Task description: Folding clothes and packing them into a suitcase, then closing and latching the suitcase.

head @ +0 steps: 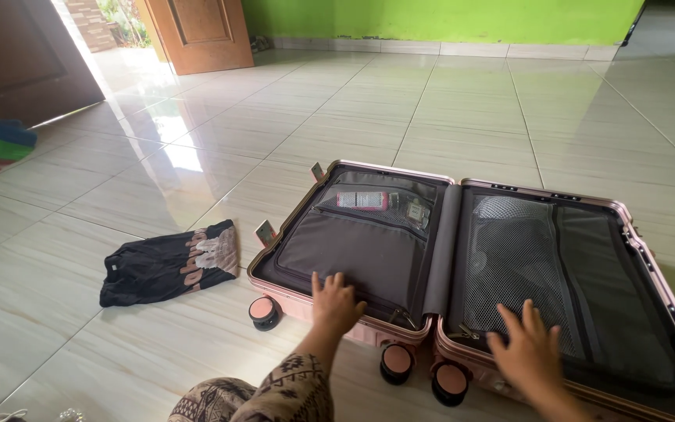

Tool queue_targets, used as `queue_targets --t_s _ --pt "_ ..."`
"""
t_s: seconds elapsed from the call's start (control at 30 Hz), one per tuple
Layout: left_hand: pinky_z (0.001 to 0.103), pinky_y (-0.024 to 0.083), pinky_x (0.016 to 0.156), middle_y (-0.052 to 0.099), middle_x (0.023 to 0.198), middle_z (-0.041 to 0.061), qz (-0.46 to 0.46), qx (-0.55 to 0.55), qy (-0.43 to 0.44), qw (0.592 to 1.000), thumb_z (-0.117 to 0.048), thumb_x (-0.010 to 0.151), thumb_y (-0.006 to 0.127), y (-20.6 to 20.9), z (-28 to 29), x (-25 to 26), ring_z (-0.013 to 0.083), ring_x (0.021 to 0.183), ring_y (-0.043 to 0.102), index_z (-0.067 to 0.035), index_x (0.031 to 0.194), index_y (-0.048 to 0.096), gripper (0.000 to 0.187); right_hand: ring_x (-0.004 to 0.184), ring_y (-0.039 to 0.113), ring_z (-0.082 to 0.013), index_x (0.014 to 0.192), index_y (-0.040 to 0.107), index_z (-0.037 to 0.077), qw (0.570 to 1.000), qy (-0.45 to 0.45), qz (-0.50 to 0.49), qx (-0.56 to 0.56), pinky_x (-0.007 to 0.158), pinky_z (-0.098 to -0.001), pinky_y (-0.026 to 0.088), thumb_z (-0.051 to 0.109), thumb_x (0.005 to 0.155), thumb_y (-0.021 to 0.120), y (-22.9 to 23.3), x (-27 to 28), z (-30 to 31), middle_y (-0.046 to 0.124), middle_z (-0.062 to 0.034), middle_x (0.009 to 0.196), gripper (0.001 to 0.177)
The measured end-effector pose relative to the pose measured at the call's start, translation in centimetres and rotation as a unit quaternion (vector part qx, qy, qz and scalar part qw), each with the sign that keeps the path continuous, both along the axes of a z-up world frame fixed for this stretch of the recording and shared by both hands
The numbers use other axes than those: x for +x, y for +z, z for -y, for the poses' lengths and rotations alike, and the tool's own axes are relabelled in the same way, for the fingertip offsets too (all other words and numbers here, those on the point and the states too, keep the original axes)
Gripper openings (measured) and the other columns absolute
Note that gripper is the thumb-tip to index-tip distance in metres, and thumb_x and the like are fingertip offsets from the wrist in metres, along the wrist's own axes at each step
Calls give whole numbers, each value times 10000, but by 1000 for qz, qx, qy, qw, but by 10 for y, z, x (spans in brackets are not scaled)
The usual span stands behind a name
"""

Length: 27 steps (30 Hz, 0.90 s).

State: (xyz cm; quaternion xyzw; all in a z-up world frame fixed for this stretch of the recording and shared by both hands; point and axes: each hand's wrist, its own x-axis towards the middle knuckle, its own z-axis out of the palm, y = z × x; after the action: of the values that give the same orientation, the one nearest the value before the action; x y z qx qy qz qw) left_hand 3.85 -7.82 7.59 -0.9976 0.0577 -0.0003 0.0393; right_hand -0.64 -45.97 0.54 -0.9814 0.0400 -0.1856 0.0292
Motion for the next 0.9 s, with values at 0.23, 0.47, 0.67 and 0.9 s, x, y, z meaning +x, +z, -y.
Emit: queue_targets --t_s 0.23,0.47,0.67,0.9 --pt "440 393 1076 562 1290 159 73 -159 0 985 -525 1025 470 -24 -16 -22 308 1213 527 -59 1102 711 530 1520 232 -271 1484 486 362 999 -23 6 27 1211 -574 98 591 943 407 -5 -20 -81 329 -62 1622 593" --pt "439 383 1107 636 1161 125 69 -172 33 982 -487 1007 487 -26 -12 -14 291 1192 549 -89 1075 727 470 1553 242 -175 1311 672 447 991 -42 -122 29 1286 -475 93 523 1002 327 28 -35 -96 380 108 1610 469" --pt "436 419 1052 663 1208 97 21 -162 40 986 -456 991 528 -29 -6 -17 267 1214 565 -123 1112 746 416 1573 234 -160 1217 748 418 987 -37 -158 -8 1288 -474 110 519 998 326 29 -40 -77 359 149 1629 486" --pt "449 475 968 730 1090 129 10 -162 35 986 -363 954 573 -42 5 -32 291 1084 673 -69 1072 742 359 1571 242 -127 1181 771 433 983 -37 -176 -26 1291 -477 129 486 994 356 19 -55 -50 352 195 1634 458"
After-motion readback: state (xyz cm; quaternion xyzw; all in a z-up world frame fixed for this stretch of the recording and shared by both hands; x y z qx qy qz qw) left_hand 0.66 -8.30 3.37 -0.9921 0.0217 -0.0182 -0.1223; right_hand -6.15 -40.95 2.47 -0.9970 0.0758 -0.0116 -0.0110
